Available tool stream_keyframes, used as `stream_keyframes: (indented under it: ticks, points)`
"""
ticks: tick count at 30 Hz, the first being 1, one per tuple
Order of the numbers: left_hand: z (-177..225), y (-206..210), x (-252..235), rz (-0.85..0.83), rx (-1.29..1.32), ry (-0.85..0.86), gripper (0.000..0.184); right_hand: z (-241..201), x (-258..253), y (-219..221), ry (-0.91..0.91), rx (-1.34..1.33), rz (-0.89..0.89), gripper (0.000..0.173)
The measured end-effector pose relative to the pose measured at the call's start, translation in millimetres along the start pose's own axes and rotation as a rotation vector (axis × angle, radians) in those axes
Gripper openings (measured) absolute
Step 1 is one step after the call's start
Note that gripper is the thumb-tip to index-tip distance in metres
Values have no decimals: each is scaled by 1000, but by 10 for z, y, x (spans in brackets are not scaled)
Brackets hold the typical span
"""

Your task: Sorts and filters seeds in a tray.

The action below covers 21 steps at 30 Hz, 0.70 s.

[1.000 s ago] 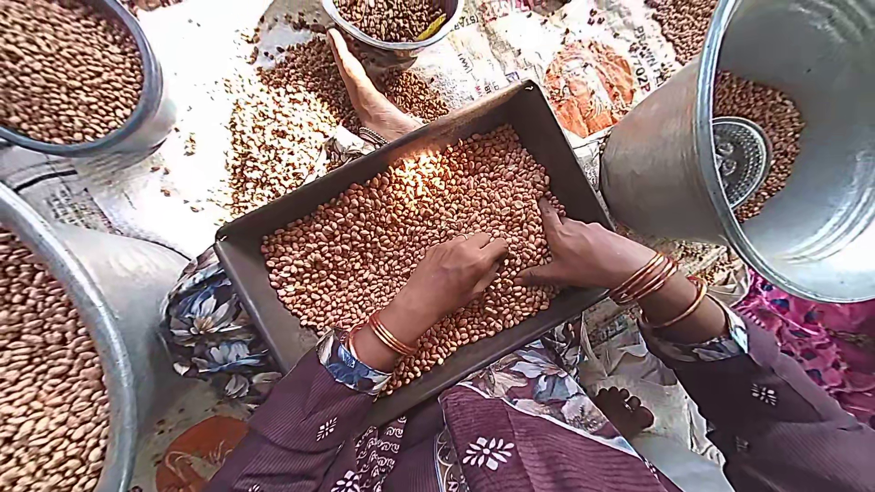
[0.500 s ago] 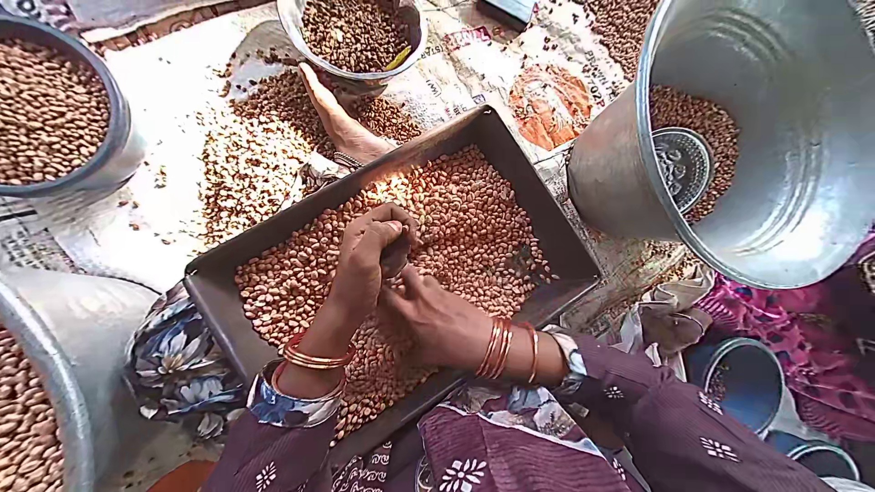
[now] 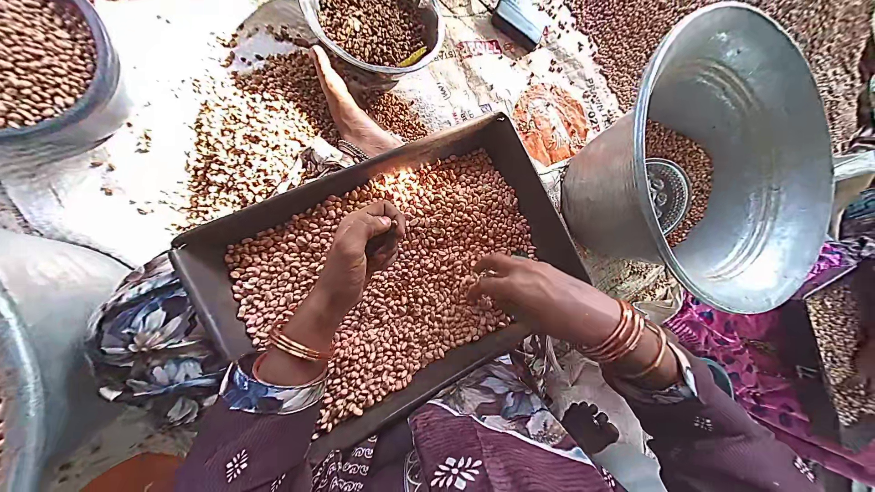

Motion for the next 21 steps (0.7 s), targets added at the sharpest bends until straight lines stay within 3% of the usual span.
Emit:
stream_keyframes:
  ticks: [2,3,5,6,9,13,16,18,21]
  points:
    - [-8,28,3,-11,3,-12,36,249,120,-169,194,-3,165,25]
    - [-5,36,10,-19,0,-11,36,357,133,-176,356,-8,161,27]
    - [19,46,36,-23,-6,1,37,440,29,-41,652,-23,24,47]
    - [42,48,49,-19,-10,8,38,388,-74,61,705,-19,-28,53]
    - [105,68,78,7,-4,19,37,-63,-383,345,551,13,15,45]
    - [169,126,89,26,-25,33,37,-778,-632,463,101,-223,-46,55]
    - [205,124,124,32,-31,38,38,-856,-623,314,-173,-351,60,44]
    - [204,92,164,44,-31,18,38,-567,-511,95,-169,-262,316,26]
    - [168,19,190,45,20,20,37,-16,-234,-252,92,-41,495,18]
Point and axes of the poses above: each hand's wrist, its own x-axis away from the middle knuckle, its own y-axis out of the palm, z = x × y, the point moved 6 cm from there along -x, towards the middle knuckle, and after that the axes turned 10 degrees about -z, right-handed, at the moved point
